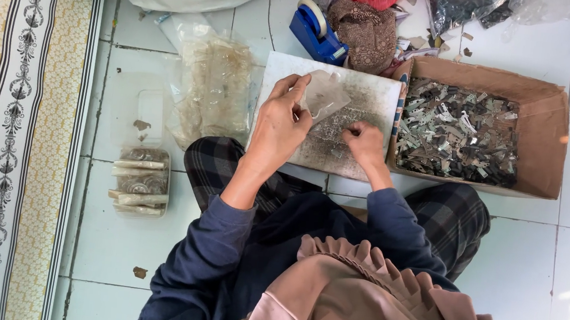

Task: Sorting and arranging small metal components from a cardboard box onto a template board.

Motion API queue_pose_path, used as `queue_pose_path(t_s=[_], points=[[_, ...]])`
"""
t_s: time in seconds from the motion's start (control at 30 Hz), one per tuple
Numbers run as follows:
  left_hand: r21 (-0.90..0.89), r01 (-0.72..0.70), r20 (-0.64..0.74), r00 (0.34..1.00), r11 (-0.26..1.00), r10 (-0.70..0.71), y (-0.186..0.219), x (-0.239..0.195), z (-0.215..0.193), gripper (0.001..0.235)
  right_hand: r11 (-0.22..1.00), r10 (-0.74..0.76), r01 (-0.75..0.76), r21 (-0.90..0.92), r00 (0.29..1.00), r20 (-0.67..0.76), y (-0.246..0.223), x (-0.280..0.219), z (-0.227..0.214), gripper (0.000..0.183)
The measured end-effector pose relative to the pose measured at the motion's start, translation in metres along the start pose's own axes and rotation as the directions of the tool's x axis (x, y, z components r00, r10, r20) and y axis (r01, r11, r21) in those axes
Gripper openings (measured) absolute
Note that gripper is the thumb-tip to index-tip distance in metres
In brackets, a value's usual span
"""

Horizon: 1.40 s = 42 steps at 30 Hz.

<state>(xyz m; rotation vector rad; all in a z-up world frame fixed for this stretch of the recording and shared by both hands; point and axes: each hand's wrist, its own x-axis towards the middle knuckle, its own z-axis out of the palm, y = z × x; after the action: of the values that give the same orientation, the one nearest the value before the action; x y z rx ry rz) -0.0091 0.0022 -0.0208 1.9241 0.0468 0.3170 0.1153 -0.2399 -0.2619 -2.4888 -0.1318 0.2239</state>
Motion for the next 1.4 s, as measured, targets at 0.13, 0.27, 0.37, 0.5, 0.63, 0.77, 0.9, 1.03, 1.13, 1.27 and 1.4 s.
queue_pose_path(t_s=[0.13,0.27,0.37,0.5,0.63,0.77,0.9,1.03,1.13,1.27,1.4], points=[[0.015,-0.026,-0.029,0.999,1.0,0.026,0.005,0.002,-0.002,0.057,0.952,-0.066,0.094,0.292,0.992,-0.105,-0.062,-0.02,-0.064,0.018],[0.026,-0.033,-0.017,0.999,0.999,0.033,0.004,0.006,0.001,0.056,0.767,-0.39,0.468,0.439,0.883,-0.26,-0.155,-0.05,-0.135,0.01],[0.029,-0.028,-0.019,0.999,0.999,0.028,0.0,0.009,0.002,0.057,0.716,-0.566,0.637,0.286,0.769,-0.297,-0.201,-0.059,-0.149,0.019],[0.023,-0.016,-0.037,0.999,1.0,0.017,-0.001,0.008,0.0,0.058,0.695,-0.604,0.691,0.2,0.712,-0.359,-0.203,-0.058,-0.148,0.014],[0.015,-0.032,-0.043,0.999,0.999,0.032,-0.003,0.008,0.001,0.058,0.722,-0.483,0.596,0.353,0.798,-0.36,-0.165,-0.058,-0.136,0.012],[0.01,-0.045,-0.038,0.998,0.999,0.045,-0.005,0.012,0.011,0.058,0.724,-0.425,0.56,0.402,0.822,-0.379,-0.162,-0.063,-0.136,0.012],[0.027,-0.052,-0.039,0.998,0.998,0.053,-0.002,0.012,0.013,0.058,0.691,-0.532,0.655,0.306,0.747,-0.399,-0.193,-0.06,-0.145,0.018],[0.04,-0.047,-0.047,0.998,0.998,0.049,-0.003,0.01,0.01,0.058,0.672,-0.567,0.695,0.256,0.706,-0.424,-0.194,-0.06,-0.141,0.022],[0.031,-0.047,-0.057,0.997,0.998,0.048,0.005,0.007,0.005,0.058,0.686,-0.498,0.659,0.309,0.735,-0.461,-0.157,-0.055,-0.125,0.015],[-0.055,-0.092,-0.052,0.995,0.994,0.089,0.027,0.004,0.0,0.058,0.858,-0.366,0.437,0.271,0.889,-0.276,-0.088,-0.063,-0.083,0.017],[-0.07,-0.096,-0.056,0.994,0.993,0.092,0.031,0.003,-0.001,0.059,0.962,-0.239,0.232,-0.144,0.97,-0.031,-0.029,-0.074,-0.024,0.033]])
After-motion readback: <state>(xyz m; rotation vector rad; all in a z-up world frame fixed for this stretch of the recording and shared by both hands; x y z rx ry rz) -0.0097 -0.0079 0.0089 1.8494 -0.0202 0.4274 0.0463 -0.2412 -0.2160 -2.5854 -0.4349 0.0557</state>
